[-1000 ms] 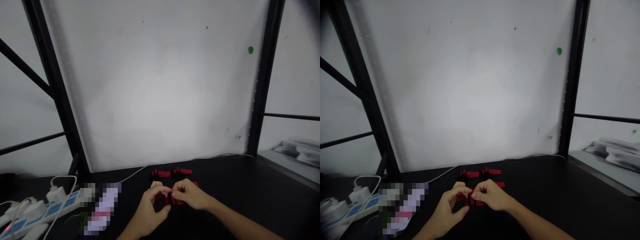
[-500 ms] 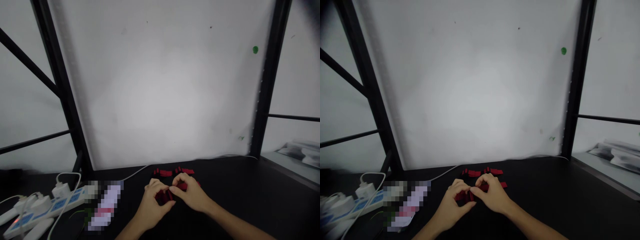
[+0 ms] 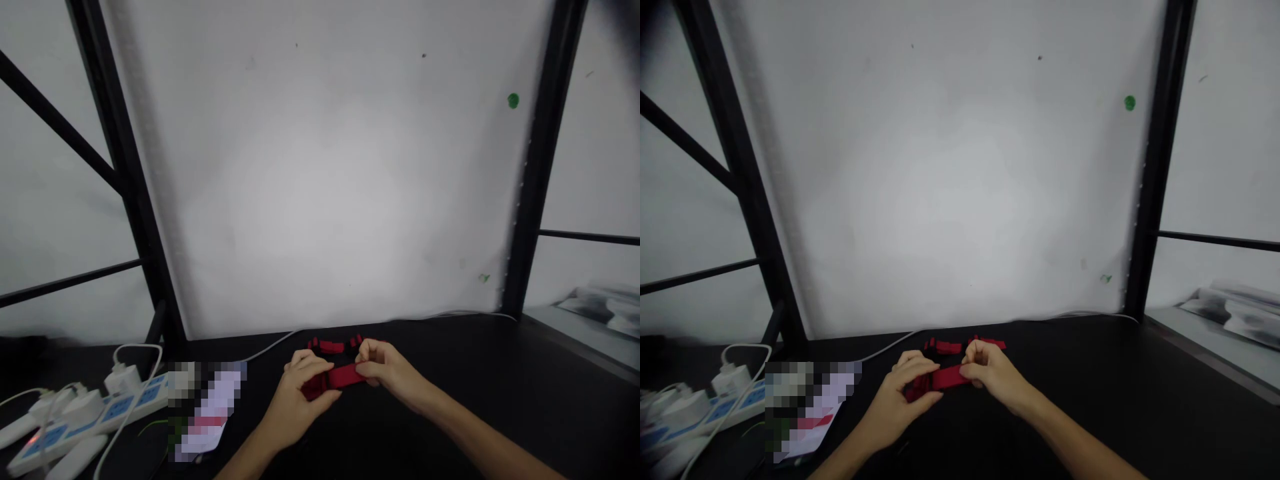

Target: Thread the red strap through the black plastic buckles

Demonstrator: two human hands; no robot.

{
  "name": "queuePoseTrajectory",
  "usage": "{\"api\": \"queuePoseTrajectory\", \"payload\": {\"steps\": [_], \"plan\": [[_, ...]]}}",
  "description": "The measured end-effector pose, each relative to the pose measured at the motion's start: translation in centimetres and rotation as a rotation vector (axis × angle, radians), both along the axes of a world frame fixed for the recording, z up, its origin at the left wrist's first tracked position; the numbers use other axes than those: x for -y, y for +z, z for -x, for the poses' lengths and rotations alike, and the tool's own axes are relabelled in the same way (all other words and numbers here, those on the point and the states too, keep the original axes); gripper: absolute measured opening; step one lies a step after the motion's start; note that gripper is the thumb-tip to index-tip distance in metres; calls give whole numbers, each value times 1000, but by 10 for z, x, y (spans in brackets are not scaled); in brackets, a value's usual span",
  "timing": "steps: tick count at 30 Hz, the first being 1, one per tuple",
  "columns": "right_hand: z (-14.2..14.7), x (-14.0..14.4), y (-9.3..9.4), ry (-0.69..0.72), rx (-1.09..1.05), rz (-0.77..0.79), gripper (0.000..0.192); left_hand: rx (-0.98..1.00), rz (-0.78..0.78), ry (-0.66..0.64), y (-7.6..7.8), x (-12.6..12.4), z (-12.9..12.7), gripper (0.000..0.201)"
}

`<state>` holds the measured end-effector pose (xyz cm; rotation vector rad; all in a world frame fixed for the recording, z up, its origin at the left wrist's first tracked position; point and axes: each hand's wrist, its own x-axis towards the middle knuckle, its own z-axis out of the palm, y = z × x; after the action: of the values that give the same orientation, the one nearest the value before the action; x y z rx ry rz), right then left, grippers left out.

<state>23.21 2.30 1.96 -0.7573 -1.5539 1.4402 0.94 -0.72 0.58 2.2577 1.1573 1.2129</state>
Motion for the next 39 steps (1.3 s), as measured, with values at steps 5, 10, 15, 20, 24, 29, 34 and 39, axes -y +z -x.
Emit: {"api": "queuePoseTrajectory", "payload": {"steps": [5,10,15,20,24,29,34,39], "plan": [[-15,3,8,288,180,23,28,207,189,-181,-3,2,0,36],[-14,7,5,396,208,2,26,296,331,-396,2,6,0,31],[2,9,-6,191,42,-153,26,326,409,-513,13,10,-3,27],[13,17,-8,45,67,-269,27,371,437,-532,13,14,-9,30],[13,22,-5,-85,99,-354,25,484,447,-496,5,13,-13,31],[10,25,-2,-134,136,-429,29,545,448,-477,-3,13,-18,32],[11,25,-7,-166,103,-469,25,626,485,-459,-4,14,-20,33],[15,26,-12,-142,88,-416,19,637,509,-424,-4,11,-16,34]]}}
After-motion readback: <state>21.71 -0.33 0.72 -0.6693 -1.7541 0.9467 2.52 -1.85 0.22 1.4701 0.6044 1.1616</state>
